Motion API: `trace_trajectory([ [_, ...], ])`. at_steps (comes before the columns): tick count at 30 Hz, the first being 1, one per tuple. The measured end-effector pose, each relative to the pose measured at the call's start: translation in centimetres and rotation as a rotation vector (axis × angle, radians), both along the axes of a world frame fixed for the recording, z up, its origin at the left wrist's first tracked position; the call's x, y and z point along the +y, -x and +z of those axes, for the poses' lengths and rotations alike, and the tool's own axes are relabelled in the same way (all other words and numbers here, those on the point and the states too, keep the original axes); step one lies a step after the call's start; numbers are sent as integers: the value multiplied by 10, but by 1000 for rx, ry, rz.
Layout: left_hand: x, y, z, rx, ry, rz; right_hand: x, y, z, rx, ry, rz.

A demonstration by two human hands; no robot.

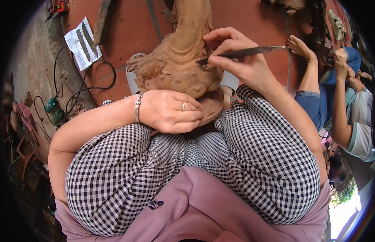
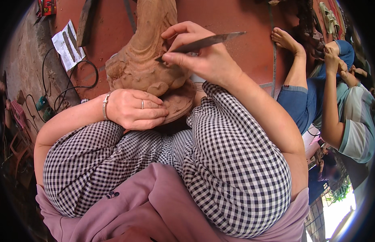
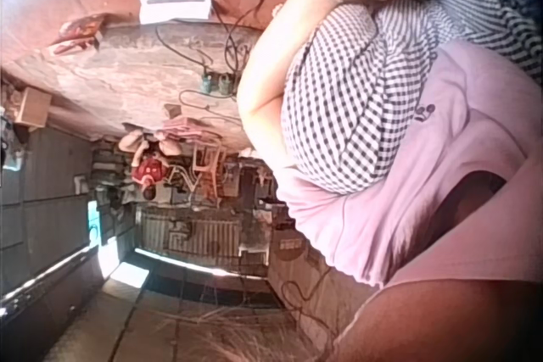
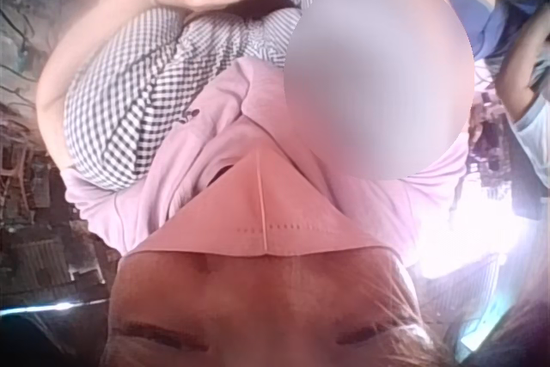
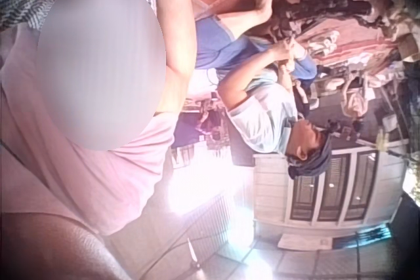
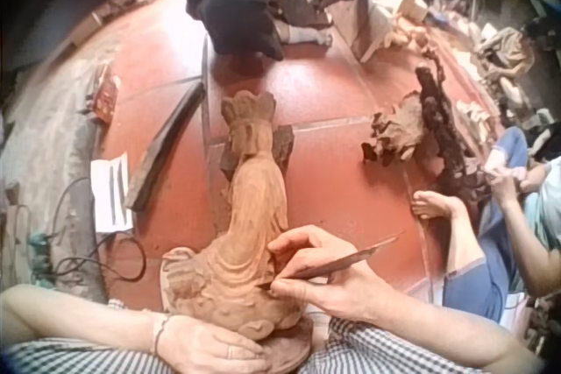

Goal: The person sits on the floor and uses a metal sculpting tool to carve and refine the surface of a clay figure. They hold the figure with one hand and carefully scrape away clay with the other, occasionally rotating the piece to access different areas.

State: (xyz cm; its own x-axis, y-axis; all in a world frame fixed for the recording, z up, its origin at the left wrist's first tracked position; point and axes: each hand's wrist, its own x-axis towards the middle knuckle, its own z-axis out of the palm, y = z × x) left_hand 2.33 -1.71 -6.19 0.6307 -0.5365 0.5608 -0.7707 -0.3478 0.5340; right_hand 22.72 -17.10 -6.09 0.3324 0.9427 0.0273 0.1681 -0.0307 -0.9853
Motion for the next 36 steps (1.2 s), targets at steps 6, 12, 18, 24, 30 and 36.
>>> trace_trajectory([
  [6, 0, 0, -1, -8, -8, -2, 3, -3, 1, 62, 57, -55],
  [12, 0, 1, 0, -9, -12, 1, 7, -16, 4, 362, 287, -135],
  [18, 1, -1, 2, -9, -6, 1, 13, -38, 7, 103, 221, -4],
  [24, 0, -1, 2, -15, -21, 9, 28, -43, 25, -66, 367, 47],
  [30, -1, -1, 1, -16, -14, 13, 33, -47, 18, 59, 328, -35],
  [36, -1, -1, 1, -19, -8, 1, 33, -36, 25, -75, 336, -8],
])
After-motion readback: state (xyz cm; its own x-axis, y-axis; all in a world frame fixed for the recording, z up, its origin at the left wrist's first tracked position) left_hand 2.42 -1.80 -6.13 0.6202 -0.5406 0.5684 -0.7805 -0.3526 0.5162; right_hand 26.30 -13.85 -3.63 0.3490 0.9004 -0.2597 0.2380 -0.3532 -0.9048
